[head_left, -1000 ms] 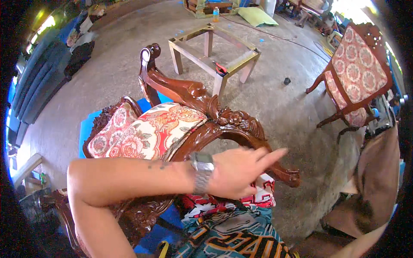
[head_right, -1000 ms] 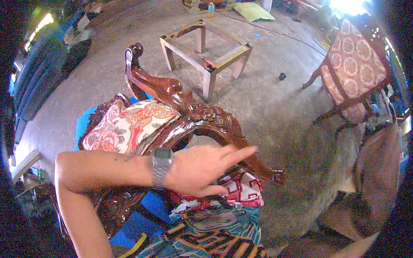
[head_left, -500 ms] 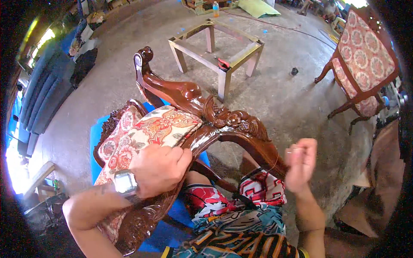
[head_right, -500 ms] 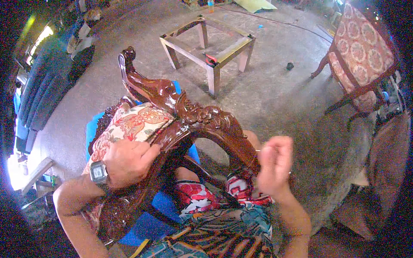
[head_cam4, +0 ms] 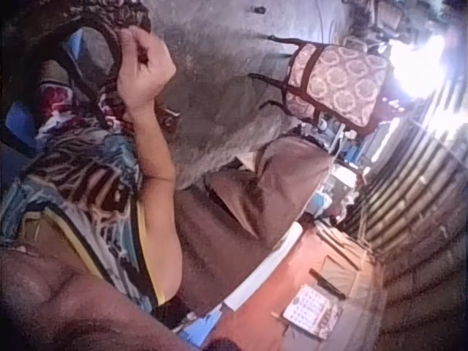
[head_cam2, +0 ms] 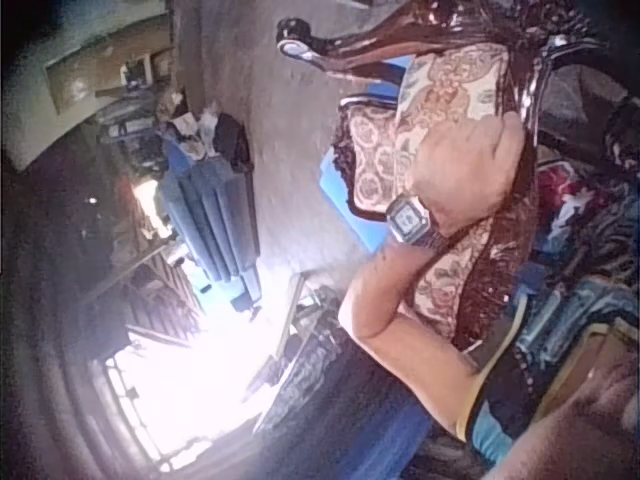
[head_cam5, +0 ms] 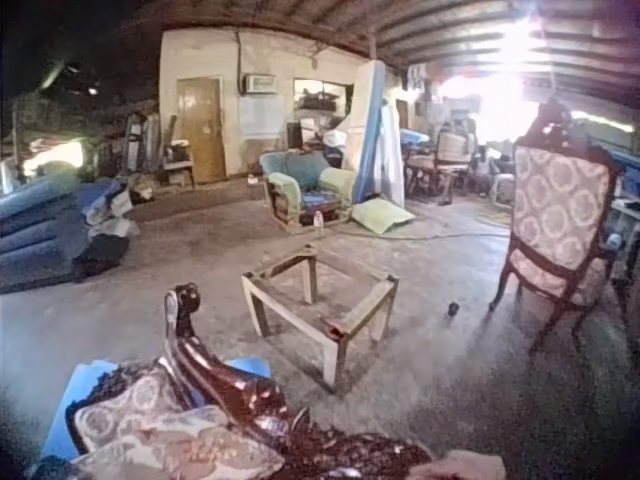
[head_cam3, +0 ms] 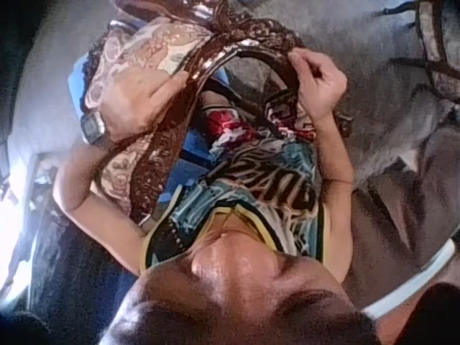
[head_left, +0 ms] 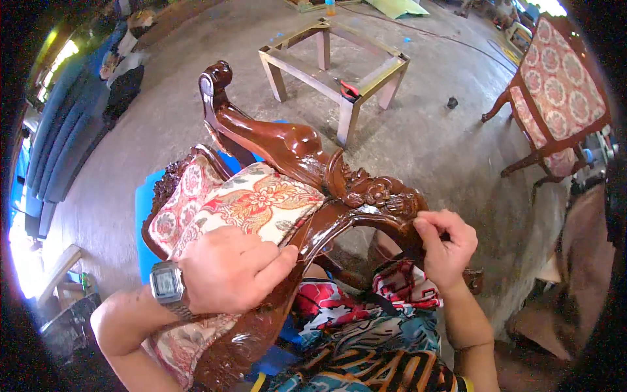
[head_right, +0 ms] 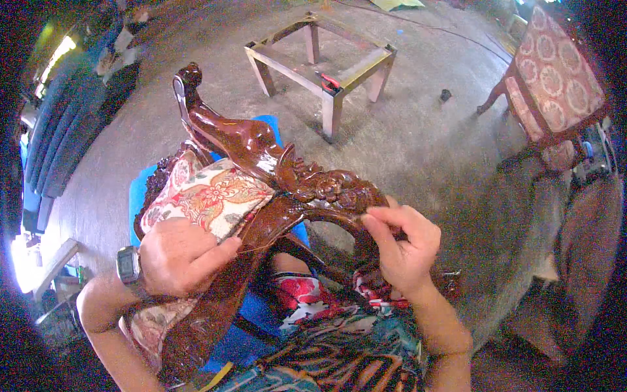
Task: The person positions the cushion fabric onto a wooden armchair and hand-sews the fabric along the chair frame using a curved needle and thread.
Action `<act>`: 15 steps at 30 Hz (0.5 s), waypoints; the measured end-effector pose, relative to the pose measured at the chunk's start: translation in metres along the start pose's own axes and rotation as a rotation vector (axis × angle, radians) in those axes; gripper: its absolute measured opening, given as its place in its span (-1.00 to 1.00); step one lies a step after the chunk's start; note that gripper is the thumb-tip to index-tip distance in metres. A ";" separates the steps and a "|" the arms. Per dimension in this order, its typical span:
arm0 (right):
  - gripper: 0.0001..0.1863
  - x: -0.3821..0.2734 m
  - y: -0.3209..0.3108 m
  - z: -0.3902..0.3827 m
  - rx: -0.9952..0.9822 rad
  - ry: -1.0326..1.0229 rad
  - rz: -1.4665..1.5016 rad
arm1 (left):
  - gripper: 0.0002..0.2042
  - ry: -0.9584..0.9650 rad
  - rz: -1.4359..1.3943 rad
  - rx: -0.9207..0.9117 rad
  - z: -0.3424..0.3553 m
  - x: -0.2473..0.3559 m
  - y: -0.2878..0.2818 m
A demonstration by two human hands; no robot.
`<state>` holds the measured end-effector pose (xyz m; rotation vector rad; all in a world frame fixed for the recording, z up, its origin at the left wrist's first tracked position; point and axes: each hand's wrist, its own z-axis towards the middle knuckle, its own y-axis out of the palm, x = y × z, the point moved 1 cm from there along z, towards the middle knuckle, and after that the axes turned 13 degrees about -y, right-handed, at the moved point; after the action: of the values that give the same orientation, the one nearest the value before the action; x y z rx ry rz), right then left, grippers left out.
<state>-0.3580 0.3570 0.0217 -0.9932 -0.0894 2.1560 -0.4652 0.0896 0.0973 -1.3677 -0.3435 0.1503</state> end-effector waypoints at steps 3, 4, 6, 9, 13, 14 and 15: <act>-0.88 -0.016 0.021 0.015 0.035 0.337 0.216 | -0.58 0.068 -0.224 0.001 0.004 -0.015 0.009; -0.86 -0.020 0.031 0.021 -0.019 0.350 0.250 | -0.49 0.031 -0.254 -0.015 0.004 -0.017 0.012; -0.85 -0.025 0.052 0.031 -0.117 0.381 0.311 | -0.49 0.041 -0.287 -0.037 0.004 -0.023 0.014; -0.87 -0.026 0.071 0.041 -0.250 0.317 0.230 | -0.46 0.060 -0.327 -0.129 0.002 -0.028 0.013; -0.86 -0.032 0.078 0.038 -0.270 0.314 0.110 | -0.54 0.023 -0.186 -0.180 0.000 -0.026 0.010; -0.86 -0.032 0.081 0.037 -0.313 0.278 0.005 | -0.58 -0.055 -0.215 -0.116 -0.001 -0.026 0.008; -0.86 -0.033 0.083 0.035 -0.366 0.260 -0.106 | -0.61 -0.140 -0.244 -0.051 0.000 -0.025 0.010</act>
<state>-0.4179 0.2842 0.0375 -1.4347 -0.4130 1.9331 -0.4881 0.0839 0.0840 -1.3574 -0.6316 0.0344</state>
